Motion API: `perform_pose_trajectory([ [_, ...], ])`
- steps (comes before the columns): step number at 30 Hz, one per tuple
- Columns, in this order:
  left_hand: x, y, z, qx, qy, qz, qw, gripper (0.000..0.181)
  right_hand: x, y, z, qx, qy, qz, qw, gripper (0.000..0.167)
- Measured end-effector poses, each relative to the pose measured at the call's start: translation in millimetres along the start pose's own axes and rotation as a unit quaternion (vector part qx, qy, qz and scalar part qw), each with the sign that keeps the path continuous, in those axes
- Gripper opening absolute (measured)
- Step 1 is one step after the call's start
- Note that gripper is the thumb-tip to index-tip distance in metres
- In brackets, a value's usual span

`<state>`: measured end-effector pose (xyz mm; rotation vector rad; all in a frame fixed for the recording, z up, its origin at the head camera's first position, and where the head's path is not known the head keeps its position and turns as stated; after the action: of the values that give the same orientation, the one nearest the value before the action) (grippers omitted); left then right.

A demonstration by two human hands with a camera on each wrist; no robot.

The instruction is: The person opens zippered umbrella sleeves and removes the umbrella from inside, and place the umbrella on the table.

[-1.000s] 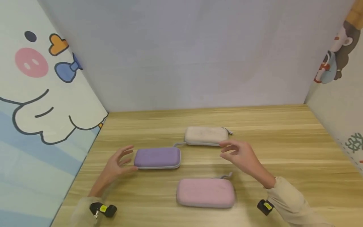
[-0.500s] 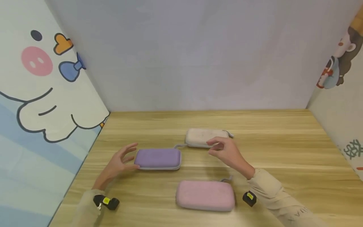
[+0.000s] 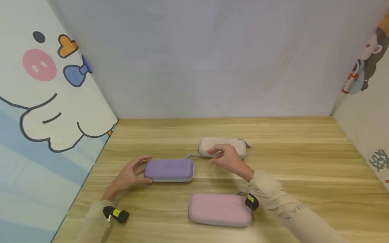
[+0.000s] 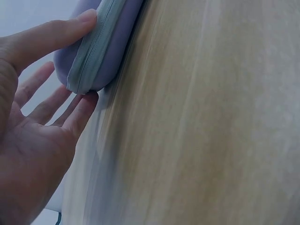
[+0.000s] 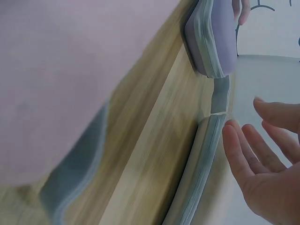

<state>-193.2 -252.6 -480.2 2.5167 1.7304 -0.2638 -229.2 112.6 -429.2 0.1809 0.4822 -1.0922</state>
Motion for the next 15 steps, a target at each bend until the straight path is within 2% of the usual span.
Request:
perform_pose_trajectory([
  [6, 0.5, -3.0, -1.1, 0.002, 0.000, 0.008, 1.0000, 0.086, 11, -16.6, 6, -0.021, 0.016, 0.016, 0.9995, 0.026],
  [11, 1.3, -4.1, -3.0, -0.011, -0.012, 0.015, 0.9998, 0.085, 19, -29.1, 8, -0.032, 0.046, 0.019, 0.9983, 0.022],
  [15, 0.0, -4.7, -2.9, -0.022, -0.025, 0.016, 0.9993, 0.081, 27, -38.8, 8, -0.044, 0.064, 0.039, 0.9962, 0.018],
])
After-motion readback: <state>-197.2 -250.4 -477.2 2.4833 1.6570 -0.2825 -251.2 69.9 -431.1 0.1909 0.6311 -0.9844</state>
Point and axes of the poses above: each hand's wrist, its own y-axis away from the middle knuckle, its own x-axis out of the palm, z = x × y, the point moved 3 cm from there along -y, towards the middle knuckle, and after that the axes turned 3 degrees about y, right-handed, at the moved point
